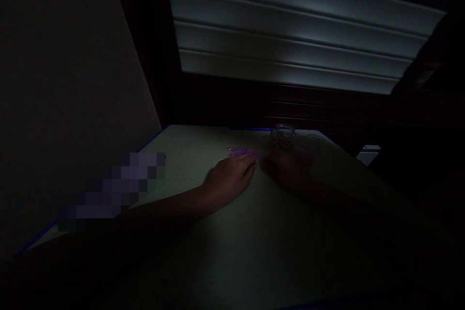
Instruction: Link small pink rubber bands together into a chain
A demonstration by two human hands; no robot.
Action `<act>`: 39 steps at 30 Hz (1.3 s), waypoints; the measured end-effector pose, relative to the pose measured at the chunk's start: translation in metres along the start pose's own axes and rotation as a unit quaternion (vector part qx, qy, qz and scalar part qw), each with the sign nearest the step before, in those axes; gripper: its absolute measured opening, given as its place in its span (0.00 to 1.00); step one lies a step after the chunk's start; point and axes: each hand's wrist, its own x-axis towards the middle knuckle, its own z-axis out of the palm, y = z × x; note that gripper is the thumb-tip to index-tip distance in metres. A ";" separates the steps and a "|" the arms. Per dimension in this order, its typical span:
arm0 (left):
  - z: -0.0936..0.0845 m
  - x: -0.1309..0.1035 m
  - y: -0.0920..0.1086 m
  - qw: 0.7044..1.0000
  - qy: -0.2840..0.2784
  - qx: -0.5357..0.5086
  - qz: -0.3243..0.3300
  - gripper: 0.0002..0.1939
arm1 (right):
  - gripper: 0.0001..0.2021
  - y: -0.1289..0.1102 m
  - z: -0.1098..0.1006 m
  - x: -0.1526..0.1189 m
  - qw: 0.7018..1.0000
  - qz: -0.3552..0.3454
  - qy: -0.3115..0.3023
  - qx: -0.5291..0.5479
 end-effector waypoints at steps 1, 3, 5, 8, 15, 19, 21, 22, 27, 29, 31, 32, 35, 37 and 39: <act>0.000 0.000 0.000 1.000 0.000 0.001 0.001 0.11 | 0.14 0.000 0.000 0.000 1.000 0.003 0.001 0.000; -0.001 0.000 0.001 1.000 -0.001 0.001 0.003 0.11 | 0.14 -0.001 -0.001 -0.001 1.000 0.006 0.003 0.003; -0.001 0.000 0.001 1.000 -0.002 0.001 0.003 0.11 | 0.14 -0.001 -0.001 0.000 1.000 0.007 0.004 0.006; -0.002 0.001 0.002 1.000 -0.003 0.000 -0.001 0.11 | 0.14 0.000 -0.001 0.001 1.000 0.010 -0.005 0.009; -0.001 0.001 0.001 1.000 -0.001 -0.001 -0.002 0.11 | 0.14 0.001 0.000 0.004 1.000 0.003 -0.004 0.002; -0.001 0.000 0.001 1.000 -0.004 0.000 -0.008 0.11 | 0.14 0.002 0.001 0.005 1.000 -0.005 0.000 -0.004; -0.001 0.000 0.001 1.000 -0.004 0.002 -0.008 0.11 | 0.13 0.001 0.001 0.004 1.000 -0.005 0.001 -0.003; -0.002 0.000 0.001 1.000 -0.003 0.002 -0.008 0.11 | 0.13 0.001 0.001 0.004 1.000 -0.001 0.003 0.000; -0.002 0.000 0.002 1.000 -0.008 -0.002 -0.011 0.12 | 0.15 -0.001 0.001 0.002 1.000 0.020 0.020 0.011; -0.002 0.000 0.002 1.000 -0.007 -0.003 -0.011 0.12 | 0.15 -0.001 0.001 0.002 0.999 0.019 0.021 0.019; -0.002 0.000 0.002 1.000 -0.005 -0.002 -0.011 0.12 | 0.15 -0.001 0.001 0.002 0.999 0.024 0.019 0.029; -0.002 0.000 0.002 1.000 -0.005 -0.001 -0.011 0.12 | 0.15 -0.001 0.001 0.003 0.999 0.027 0.017 0.033; -0.001 0.001 0.001 1.000 -0.004 0.001 -0.013 0.12 | 0.14 0.001 0.001 0.004 0.999 0.033 0.017 0.037; 0.000 0.001 0.001 1.000 -0.002 -0.001 -0.012 0.12 | 0.13 0.002 0.001 0.004 0.998 0.031 0.020 0.041; 0.000 0.001 0.001 1.000 0.000 -0.003 -0.011 0.12 | 0.13 0.003 0.002 0.005 0.998 0.030 0.025 0.048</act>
